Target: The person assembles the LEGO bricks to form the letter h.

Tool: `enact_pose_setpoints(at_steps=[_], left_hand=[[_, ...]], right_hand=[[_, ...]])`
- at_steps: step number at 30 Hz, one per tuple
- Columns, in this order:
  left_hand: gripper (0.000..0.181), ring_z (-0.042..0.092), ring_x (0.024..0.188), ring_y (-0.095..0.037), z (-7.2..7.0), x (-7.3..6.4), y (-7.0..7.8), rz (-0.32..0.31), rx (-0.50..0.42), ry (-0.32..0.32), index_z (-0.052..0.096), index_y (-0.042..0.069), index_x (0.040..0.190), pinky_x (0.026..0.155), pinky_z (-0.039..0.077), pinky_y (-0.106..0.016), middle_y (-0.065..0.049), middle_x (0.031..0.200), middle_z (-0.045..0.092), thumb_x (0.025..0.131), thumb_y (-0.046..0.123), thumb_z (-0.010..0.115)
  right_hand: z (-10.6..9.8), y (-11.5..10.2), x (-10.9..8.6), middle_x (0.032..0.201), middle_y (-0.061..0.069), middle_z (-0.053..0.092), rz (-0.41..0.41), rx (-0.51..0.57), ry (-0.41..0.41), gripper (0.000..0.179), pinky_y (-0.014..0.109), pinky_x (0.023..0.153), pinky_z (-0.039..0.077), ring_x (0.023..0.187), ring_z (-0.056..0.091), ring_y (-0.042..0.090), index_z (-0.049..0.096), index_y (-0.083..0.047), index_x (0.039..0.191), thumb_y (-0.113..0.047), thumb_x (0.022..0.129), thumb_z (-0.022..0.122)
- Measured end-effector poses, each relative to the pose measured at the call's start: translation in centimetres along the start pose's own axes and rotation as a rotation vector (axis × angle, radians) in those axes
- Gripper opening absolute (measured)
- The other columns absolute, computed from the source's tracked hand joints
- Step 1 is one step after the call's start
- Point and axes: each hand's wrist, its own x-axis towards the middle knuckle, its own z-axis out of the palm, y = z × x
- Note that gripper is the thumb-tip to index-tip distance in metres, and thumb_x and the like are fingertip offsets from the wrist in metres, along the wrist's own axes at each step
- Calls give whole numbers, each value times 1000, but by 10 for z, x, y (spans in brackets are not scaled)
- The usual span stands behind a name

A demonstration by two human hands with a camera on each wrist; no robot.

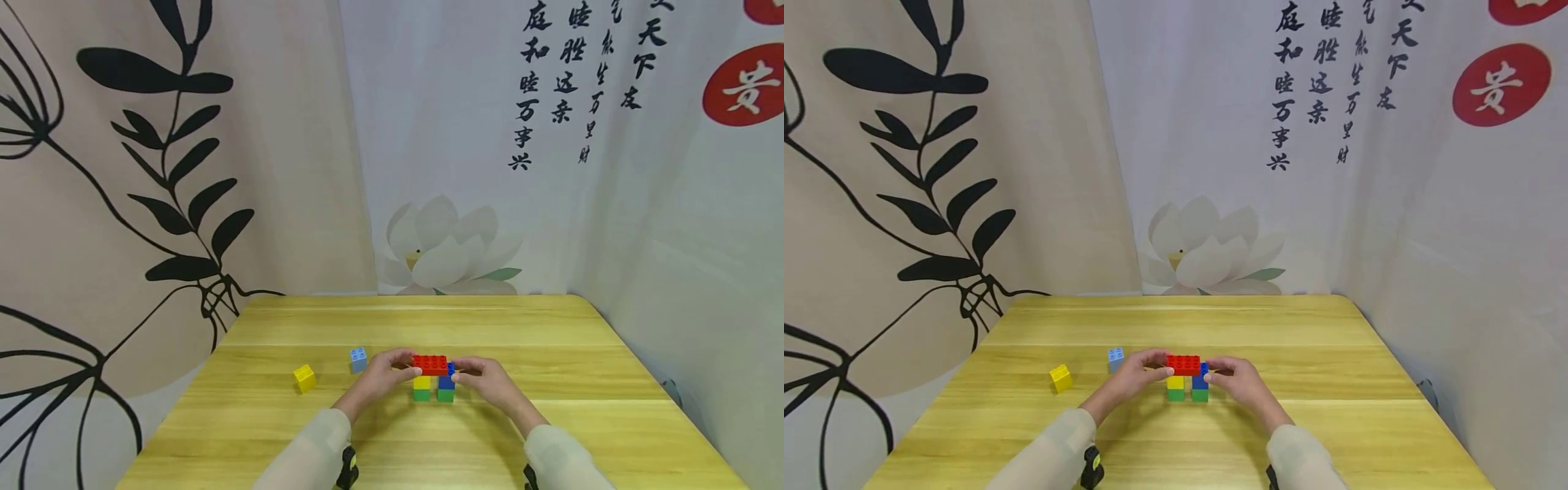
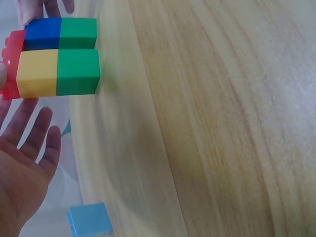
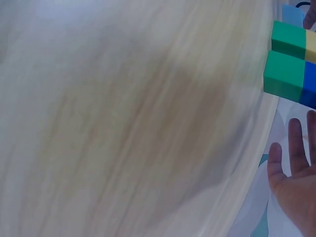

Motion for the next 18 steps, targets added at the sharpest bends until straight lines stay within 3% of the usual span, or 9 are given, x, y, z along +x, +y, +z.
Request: enact_pose_setpoints(at_steps=[7, 18], left_hand=[[38, 60, 98, -18, 1, -1, -3, 30, -20, -7, 67, 14, 125, 83, 52, -37, 2, 105, 68, 93, 34, 71], [42, 61, 102, -18, 1, -2, -3, -3, -16, 7, 64, 15, 129, 86, 53, -37, 1, 112, 67, 93, 35, 70]], right_hand=[[0, 4, 1, 127, 14, 64, 4, 3, -30, 51, 42, 91, 53, 109, 63, 27, 61, -2, 133, -32, 93, 71], [4, 4, 0, 127, 12, 65, 15, 34, -47, 51, 43, 94, 51, 112, 62, 27, 60, -2, 134, -33, 94, 69]])
